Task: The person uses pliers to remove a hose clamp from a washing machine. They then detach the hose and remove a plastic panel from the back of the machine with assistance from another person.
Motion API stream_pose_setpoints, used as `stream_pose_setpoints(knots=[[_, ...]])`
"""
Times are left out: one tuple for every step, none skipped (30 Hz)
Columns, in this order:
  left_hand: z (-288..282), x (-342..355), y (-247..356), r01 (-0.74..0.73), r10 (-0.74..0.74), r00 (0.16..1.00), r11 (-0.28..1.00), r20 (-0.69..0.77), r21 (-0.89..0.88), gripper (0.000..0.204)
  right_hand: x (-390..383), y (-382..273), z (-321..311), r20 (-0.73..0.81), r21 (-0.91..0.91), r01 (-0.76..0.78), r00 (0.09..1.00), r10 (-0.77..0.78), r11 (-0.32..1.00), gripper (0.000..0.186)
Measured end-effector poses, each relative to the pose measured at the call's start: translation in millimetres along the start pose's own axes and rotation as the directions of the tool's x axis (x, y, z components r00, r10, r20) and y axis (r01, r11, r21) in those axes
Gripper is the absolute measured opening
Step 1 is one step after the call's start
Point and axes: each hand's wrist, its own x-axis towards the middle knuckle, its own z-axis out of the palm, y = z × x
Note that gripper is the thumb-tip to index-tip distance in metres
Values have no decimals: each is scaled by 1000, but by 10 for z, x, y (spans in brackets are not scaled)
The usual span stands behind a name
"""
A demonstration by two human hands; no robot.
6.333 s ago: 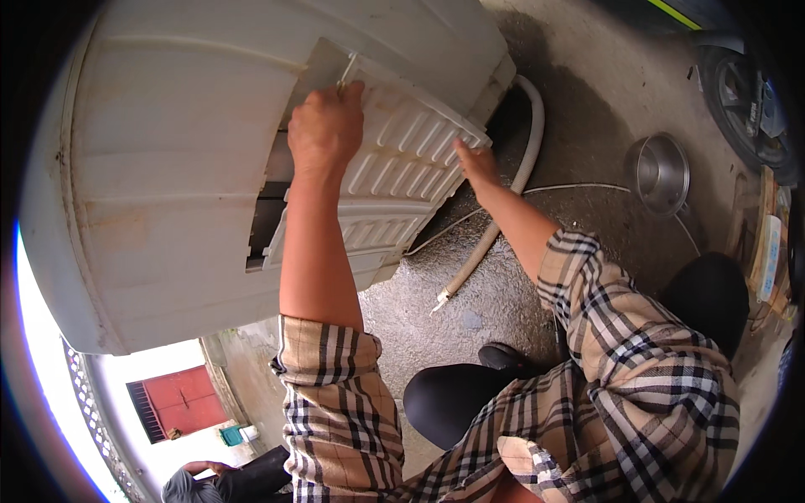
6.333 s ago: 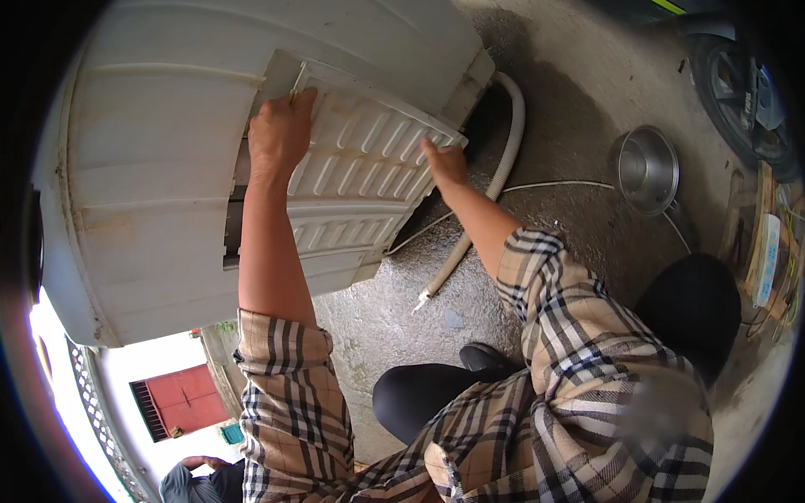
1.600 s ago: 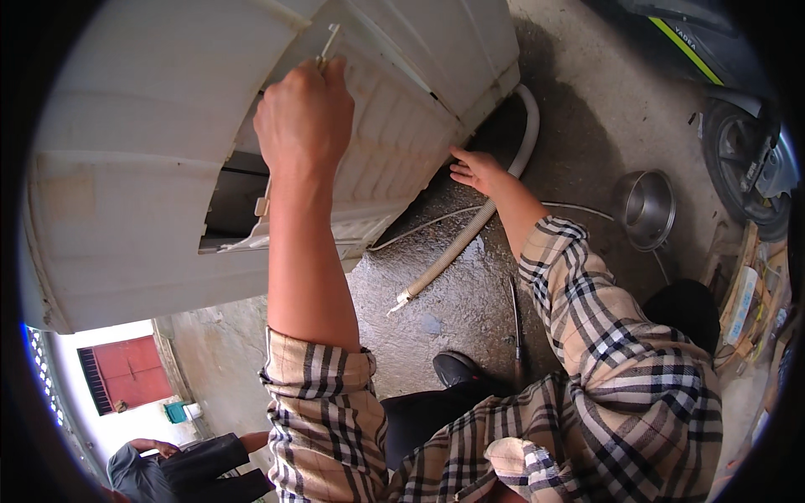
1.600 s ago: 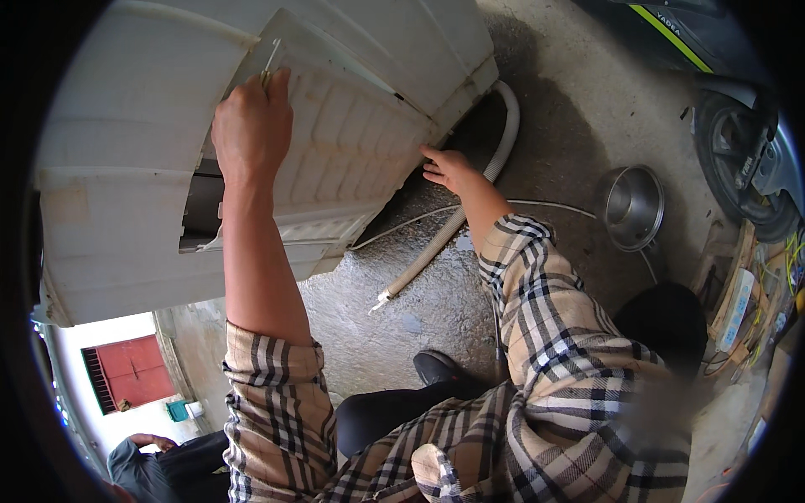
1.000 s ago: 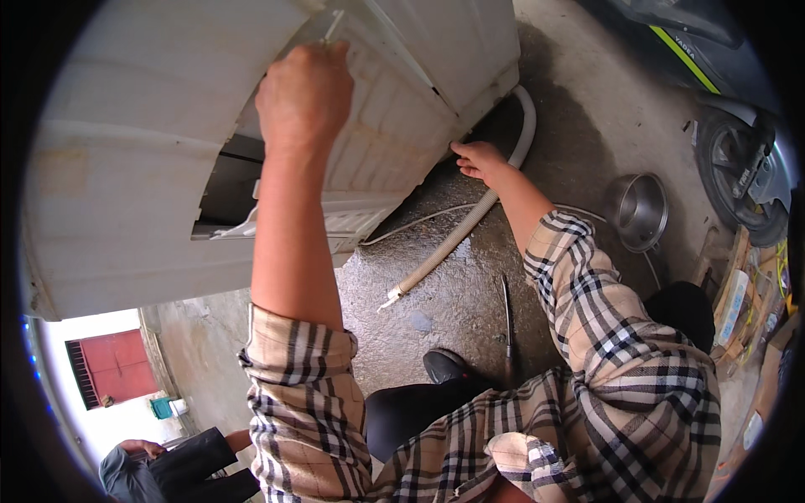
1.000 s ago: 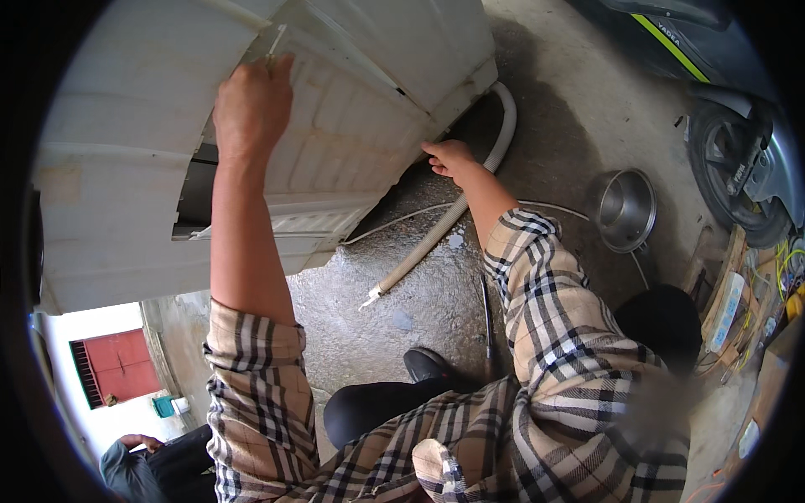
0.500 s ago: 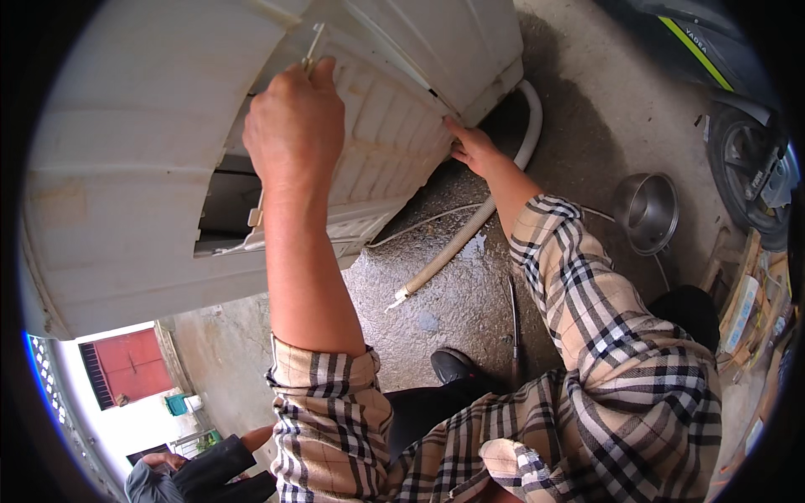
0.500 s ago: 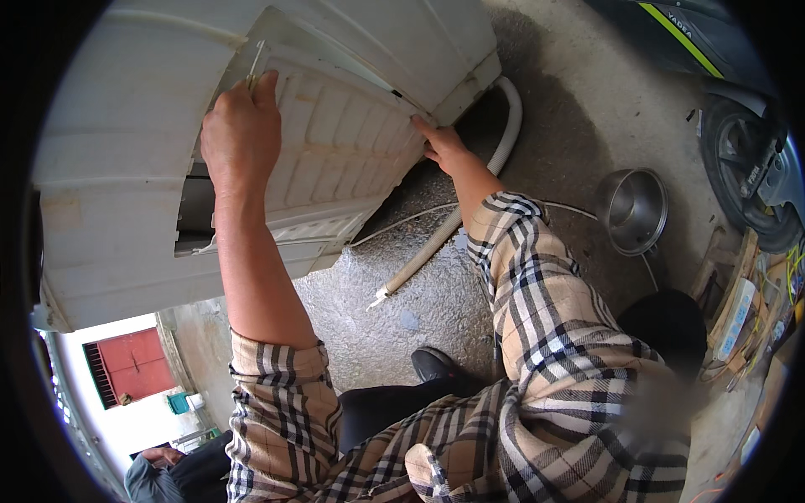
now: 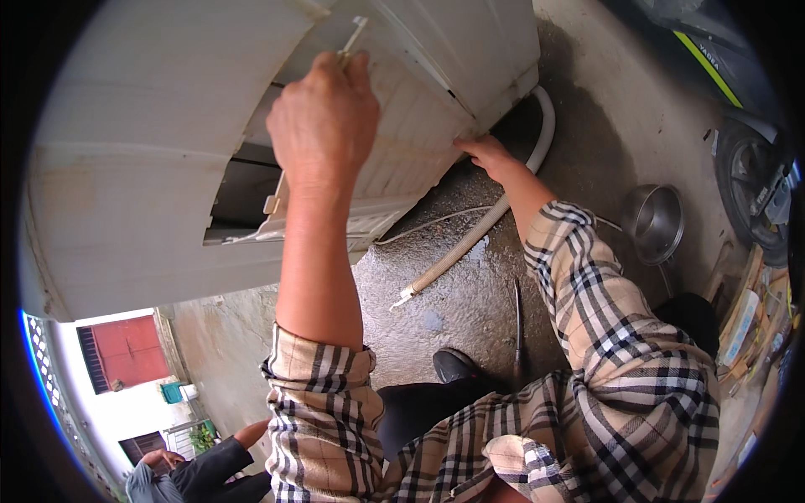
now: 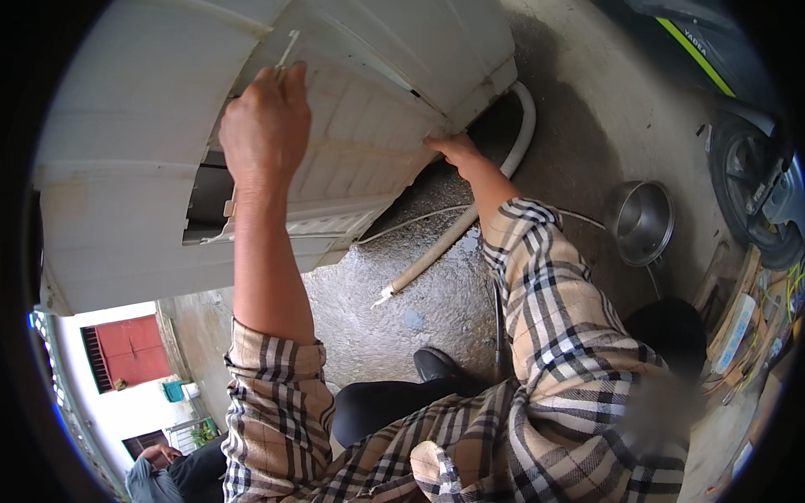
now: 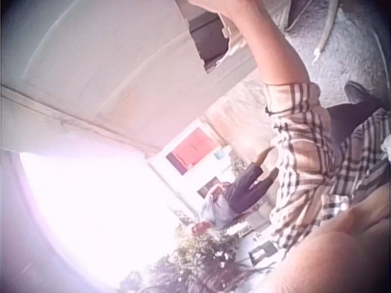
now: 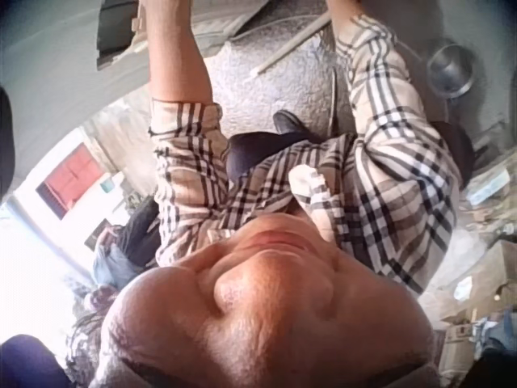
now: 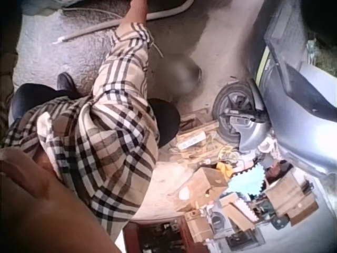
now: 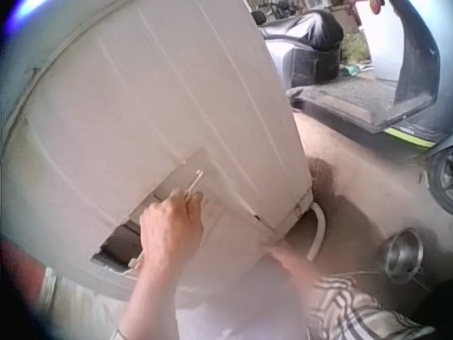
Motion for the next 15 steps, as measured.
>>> stream_pose_setpoints(knots=[[30, -26, -13, 8, -8, 1000, 1000, 10, -3, 34, -42, -3, 65, -68, -214, 26, 997, -41, 977, 66], [52, -41, -22, 15, -15, 1000, 1000, 20, -7, 33, -113, 17, 119, -127, -418, 38, 987, -100, 908, 64], [-47, -41, -6, 106, -77, 979, 983, 191, -149, 28, -154, -21, 132, -180, -607, 33, 968, -178, 794, 62], [8, -102, -57, -73, 64, 997, 978, -53, -197, 28, -160, -66, 132, -200, -714, -18, 963, -179, 700, 53], [128, -187, -148, -254, 187, 935, 946, -301, -200, 30, -194, -107, 67, -148, -699, 45, 967, -205, 714, 51], [271, -311, -293, -409, 272, 809, 897, -521, -167, 33, -365, -250, 82, -94, -688, 94, 972, -217, 720, 50], [268, -565, -391, -450, 397, 829, 892, -394, -48, 38, -441, -235, 94, -47, -680, 136, 972, -228, 721, 47], [253, -832, -534, -496, 500, 834, 865, -235, 79, 45, -507, -220, 163, 15, -663, 186, 972, -235, 725, 44], [456, -1062, -749, -555, 560, 825, 828, -77, 78, 51, -537, -210, 226, 78, -648, 235, 967, -244, 725, 42], [718, -1196, -968, -583, 576, 812, 794, 93, 171, 56, -554, -192, 234, 91, -652, 213, 975, -204, 728, 41], [867, -1144, -1136, -631, 638, 762, 691, 112, 352, 59, -578, -183, 244, 104, -655, 190, 981, -162, 732, 40], [987, -1073, -1251, -651, 685, 712, 561, 153, 512, 62, -612, -143, 250, 120, -660, 162, 987, -110, 733, 38], [1063, -949, -1276, -664, 681, 715, 591, 158, 458, 64, -590, -142, 215, 133, -685, 150, 988, -80, 713, 35], [1113, -819, -1274, -675, 676, 718, 618, 165, 404, 66, -595, -131, 175, 137, -686, 130, 989, -49, 716, 34], [1086, -619, -1144, -598, 541, 800, 759, 261, 257, 69, -604, -103, 68, 130, -683, 109, 991, -27, 722, 34]])
